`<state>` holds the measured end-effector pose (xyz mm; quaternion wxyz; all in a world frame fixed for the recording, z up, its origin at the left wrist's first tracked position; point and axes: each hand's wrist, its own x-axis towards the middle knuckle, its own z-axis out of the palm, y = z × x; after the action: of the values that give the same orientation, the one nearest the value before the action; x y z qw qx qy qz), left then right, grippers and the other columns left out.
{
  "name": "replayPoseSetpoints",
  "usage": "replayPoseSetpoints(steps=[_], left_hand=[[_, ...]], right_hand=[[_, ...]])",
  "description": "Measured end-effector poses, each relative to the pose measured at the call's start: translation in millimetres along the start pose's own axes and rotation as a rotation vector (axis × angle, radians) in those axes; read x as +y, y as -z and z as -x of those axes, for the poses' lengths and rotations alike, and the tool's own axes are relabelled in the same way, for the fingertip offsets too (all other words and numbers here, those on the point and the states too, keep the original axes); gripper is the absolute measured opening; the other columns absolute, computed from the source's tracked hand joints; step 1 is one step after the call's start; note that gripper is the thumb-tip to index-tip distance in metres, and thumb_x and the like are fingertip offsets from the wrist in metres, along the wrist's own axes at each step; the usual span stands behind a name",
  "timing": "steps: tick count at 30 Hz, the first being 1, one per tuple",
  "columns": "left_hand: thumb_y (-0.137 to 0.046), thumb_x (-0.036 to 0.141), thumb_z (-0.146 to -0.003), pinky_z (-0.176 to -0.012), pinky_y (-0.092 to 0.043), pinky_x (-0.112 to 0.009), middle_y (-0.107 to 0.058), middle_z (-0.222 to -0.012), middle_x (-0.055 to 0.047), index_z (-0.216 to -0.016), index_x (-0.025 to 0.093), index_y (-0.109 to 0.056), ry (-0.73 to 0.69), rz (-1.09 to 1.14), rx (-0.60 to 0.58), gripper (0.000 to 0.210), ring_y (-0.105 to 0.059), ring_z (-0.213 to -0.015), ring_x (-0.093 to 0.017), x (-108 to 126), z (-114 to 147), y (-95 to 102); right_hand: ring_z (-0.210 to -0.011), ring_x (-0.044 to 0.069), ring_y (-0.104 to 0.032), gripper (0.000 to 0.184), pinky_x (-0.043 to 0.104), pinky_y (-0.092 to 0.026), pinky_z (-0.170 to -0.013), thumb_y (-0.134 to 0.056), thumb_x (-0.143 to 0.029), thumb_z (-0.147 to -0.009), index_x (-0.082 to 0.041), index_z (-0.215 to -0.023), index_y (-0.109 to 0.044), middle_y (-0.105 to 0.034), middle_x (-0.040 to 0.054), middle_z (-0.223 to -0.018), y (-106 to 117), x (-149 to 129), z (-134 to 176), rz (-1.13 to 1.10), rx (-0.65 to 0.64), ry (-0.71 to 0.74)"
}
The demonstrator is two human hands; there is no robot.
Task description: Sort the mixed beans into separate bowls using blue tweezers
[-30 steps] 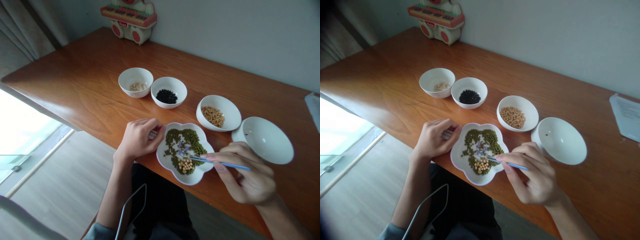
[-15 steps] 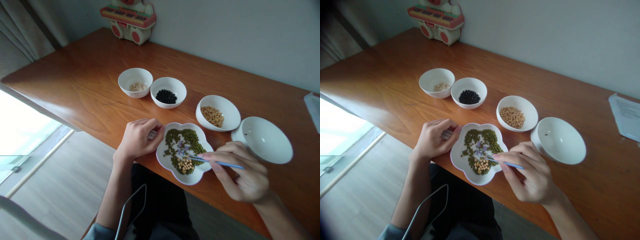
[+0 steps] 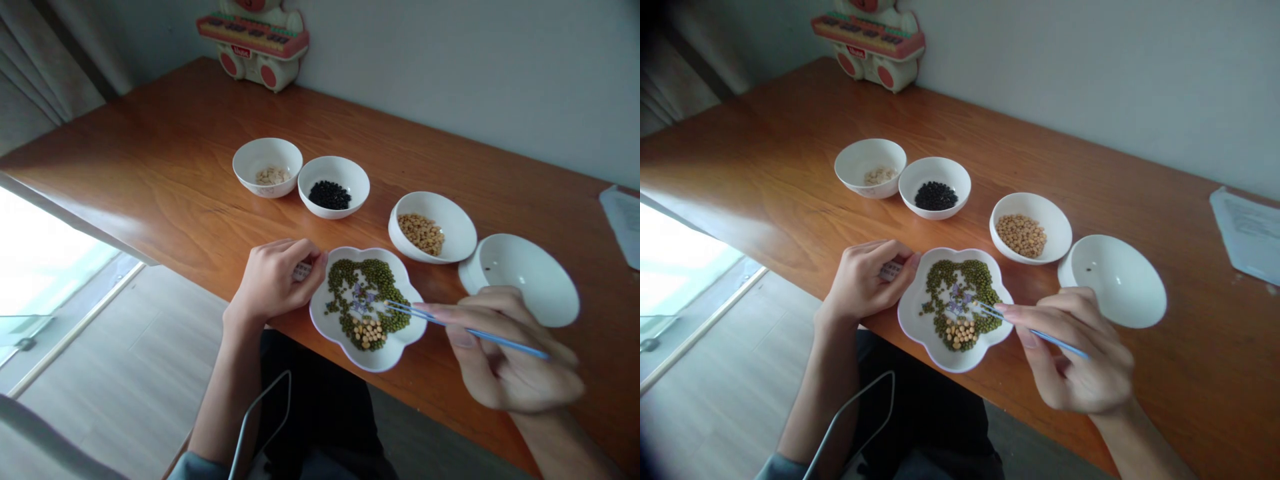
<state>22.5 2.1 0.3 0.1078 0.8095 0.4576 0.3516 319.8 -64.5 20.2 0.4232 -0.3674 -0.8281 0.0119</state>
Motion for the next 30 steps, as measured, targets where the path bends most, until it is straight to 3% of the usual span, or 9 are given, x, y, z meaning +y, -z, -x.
replayPoseSetpoints(steps=[4, 6, 9, 13, 18, 24, 30], left_hand=[[-0.062, 0.024, -0.094, -0.056, -0.041, -0.023, -0.064, -0.065, 0.002, -0.076, 0.019, -0.061, -0.001, -0.003, 0.002, 0.019, -0.055, -0.054, -0.010, 1.5, -0.9, 0.6], [-0.062, 0.023, -0.094, -0.056, -0.041, -0.023, -0.064, -0.065, 0.002, -0.075, 0.019, -0.061, -0.004, -0.002, 0.005, 0.019, -0.055, -0.054, -0.010, 2.1, -1.2, 0.9], [-0.062, 0.023, -0.094, -0.056, -0.041, -0.023, -0.064, -0.066, 0.002, -0.076, 0.019, -0.061, -0.001, 0.000, 0.005, 0.018, -0.055, -0.054, -0.010, 2.4, -1.2, 0.9], [-0.062, 0.024, -0.094, -0.056, -0.041, -0.023, -0.063, -0.064, 0.002, -0.074, 0.019, -0.060, 0.011, -0.002, 0.005, 0.020, -0.054, -0.054, -0.010, 2.4, -0.5, 0.6], [-0.064, 0.025, -0.091, -0.055, -0.041, -0.022, -0.065, -0.064, 0.002, -0.074, 0.019, -0.061, 0.071, 0.007, 0.026, 0.019, -0.056, -0.052, -0.009, 3.8, -0.5, 0.0], [-0.066, 0.027, -0.090, -0.055, -0.042, -0.023, -0.067, -0.062, 0.002, -0.071, 0.019, -0.061, 0.128, -0.019, 0.076, 0.021, -0.058, -0.051, -0.010, 5.2, -0.6, -1.4], [-0.066, 0.030, -0.092, -0.058, -0.045, -0.025, -0.070, -0.066, 0.001, -0.073, 0.019, -0.064, 0.196, -0.040, 0.110, 0.021, -0.063, -0.057, -0.012, 6.4, -1.7, -2.1]], right_hand=[[-0.067, 0.018, -0.065, 0.056, 0.035, -0.050, -0.059, -0.065, 0.000, -0.084, -0.028, -0.132, -0.072, -0.077, 0.0032, -0.093, 4.7, 10.6, 4.6, 0.261, 0.322, -0.027], [-0.067, 0.018, -0.066, 0.046, 0.034, -0.050, -0.059, -0.068, -0.005, -0.086, -0.025, -0.127, -0.075, -0.077, 0.0041, -0.088, 6.0, 16.1, 5.6, 0.446, 0.350, -0.114], [-0.071, 0.018, -0.069, 0.038, 0.033, -0.053, -0.063, -0.071, -0.010, -0.088, -0.025, -0.123, -0.077, -0.079, 0.0037, -0.089, 6.6, 19.2, 6.7, 0.583, 0.292, -0.231], [-0.075, 0.021, -0.070, 0.049, 0.037, -0.055, -0.065, -0.069, -0.005, -0.087, -0.032, -0.128, -0.074, -0.080, 0.0016, -0.097, 5.0, 11.8, 7.9, 0.355, 0.285, -0.211], [-0.080, 0.019, -0.069, 0.052, 0.038, -0.055, -0.070, -0.066, -0.001, -0.085, -0.024, -0.131, -0.070, -0.081, 0.0021, -0.105, -0.7, 1.4, 3.4, 0.067, 0.053, -0.062], [-0.080, 0.019, -0.069, 0.037, 0.039, -0.054, -0.071, -0.066, 0.003, -0.081, -0.018, -0.112, -0.073, -0.080, 0.0042, -0.098, -3.9, -0.9, -5.2, -0.050, -0.059, -0.062], [-0.079, 0.019, -0.068, 0.036, 0.039, -0.053, -0.068, -0.065, -0.001, -0.084, -0.021, -0.112, -0.072, -0.079, 0.0034, -0.096, -2.4, -0.9, -6.5, -0.107, -0.140, -0.070]])
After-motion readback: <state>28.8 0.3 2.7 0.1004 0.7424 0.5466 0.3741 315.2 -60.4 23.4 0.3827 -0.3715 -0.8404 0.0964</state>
